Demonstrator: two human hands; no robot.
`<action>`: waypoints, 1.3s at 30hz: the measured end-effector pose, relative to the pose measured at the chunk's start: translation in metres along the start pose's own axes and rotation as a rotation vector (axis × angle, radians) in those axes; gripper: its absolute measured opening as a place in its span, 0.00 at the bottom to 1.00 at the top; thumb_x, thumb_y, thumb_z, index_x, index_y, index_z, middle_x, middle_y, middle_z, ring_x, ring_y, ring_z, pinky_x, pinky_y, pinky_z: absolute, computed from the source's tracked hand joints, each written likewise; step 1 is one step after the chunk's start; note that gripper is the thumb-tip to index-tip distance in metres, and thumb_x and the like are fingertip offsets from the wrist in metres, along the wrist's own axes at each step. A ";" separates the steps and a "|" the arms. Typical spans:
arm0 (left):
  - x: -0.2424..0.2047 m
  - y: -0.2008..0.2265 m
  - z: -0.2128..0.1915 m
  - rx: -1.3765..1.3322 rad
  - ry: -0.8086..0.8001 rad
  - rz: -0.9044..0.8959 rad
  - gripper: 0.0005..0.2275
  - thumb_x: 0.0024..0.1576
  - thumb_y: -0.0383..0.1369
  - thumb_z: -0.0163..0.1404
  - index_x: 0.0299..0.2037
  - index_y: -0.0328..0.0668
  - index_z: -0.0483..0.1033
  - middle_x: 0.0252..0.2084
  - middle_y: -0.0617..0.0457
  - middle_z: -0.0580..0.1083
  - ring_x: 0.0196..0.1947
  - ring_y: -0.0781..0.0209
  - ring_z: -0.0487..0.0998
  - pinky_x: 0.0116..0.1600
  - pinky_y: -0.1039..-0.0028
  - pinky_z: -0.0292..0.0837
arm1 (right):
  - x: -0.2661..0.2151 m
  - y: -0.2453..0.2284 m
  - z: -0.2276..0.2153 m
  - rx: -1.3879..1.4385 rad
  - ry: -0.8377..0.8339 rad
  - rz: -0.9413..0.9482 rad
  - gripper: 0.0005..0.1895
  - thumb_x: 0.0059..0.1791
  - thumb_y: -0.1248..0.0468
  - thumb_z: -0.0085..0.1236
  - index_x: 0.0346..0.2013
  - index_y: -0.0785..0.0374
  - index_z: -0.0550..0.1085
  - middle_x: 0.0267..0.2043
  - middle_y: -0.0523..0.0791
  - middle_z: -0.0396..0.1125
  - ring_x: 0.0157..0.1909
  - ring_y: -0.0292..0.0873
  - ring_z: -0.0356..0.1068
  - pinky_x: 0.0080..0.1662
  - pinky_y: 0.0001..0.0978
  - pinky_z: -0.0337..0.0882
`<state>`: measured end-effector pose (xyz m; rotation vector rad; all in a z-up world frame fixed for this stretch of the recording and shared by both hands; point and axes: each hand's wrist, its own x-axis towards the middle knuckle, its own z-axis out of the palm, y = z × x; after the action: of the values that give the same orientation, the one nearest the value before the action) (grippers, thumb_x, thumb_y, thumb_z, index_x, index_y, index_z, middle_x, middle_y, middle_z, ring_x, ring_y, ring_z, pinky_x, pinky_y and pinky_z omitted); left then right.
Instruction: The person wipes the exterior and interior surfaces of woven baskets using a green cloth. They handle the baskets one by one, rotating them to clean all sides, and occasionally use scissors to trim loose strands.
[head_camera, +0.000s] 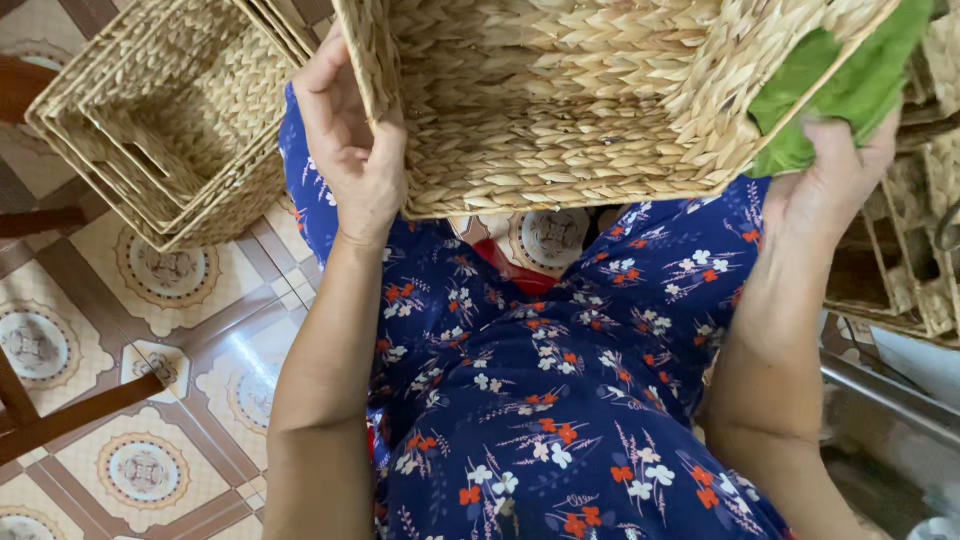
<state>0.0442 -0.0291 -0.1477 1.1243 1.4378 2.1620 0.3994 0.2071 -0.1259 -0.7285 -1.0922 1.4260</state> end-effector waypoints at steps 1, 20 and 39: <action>-0.001 -0.001 0.001 0.000 0.011 0.007 0.22 0.66 0.13 0.42 0.69 0.40 0.59 0.73 0.52 0.62 0.69 0.64 0.65 0.74 0.73 0.59 | -0.004 -0.004 0.004 -0.018 0.048 -0.051 0.30 0.50 0.80 0.48 0.68 0.71 0.61 0.60 0.54 0.66 0.58 0.49 0.71 0.64 0.40 0.74; -0.007 -0.010 0.001 0.028 -0.003 0.095 0.27 0.55 0.09 0.36 0.66 0.38 0.59 0.70 0.50 0.63 0.70 0.64 0.63 0.77 0.74 0.53 | -0.051 0.052 0.119 -1.383 -0.945 -0.253 0.36 0.44 0.64 0.68 0.67 0.51 0.69 0.64 0.51 0.65 0.62 0.59 0.66 0.62 0.54 0.65; -0.005 -0.007 -0.001 0.071 0.022 0.069 0.25 0.60 0.10 0.38 0.67 0.37 0.60 0.72 0.50 0.62 0.70 0.64 0.63 0.77 0.74 0.54 | -0.026 0.068 0.164 -1.667 -0.998 0.248 0.26 0.48 0.66 0.58 0.60 0.43 0.72 0.65 0.44 0.63 0.66 0.56 0.61 0.64 0.53 0.63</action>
<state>0.0452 -0.0295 -0.1563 1.1952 1.5177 2.1916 0.2287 0.1513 -0.1301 -1.2834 -3.1458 0.7058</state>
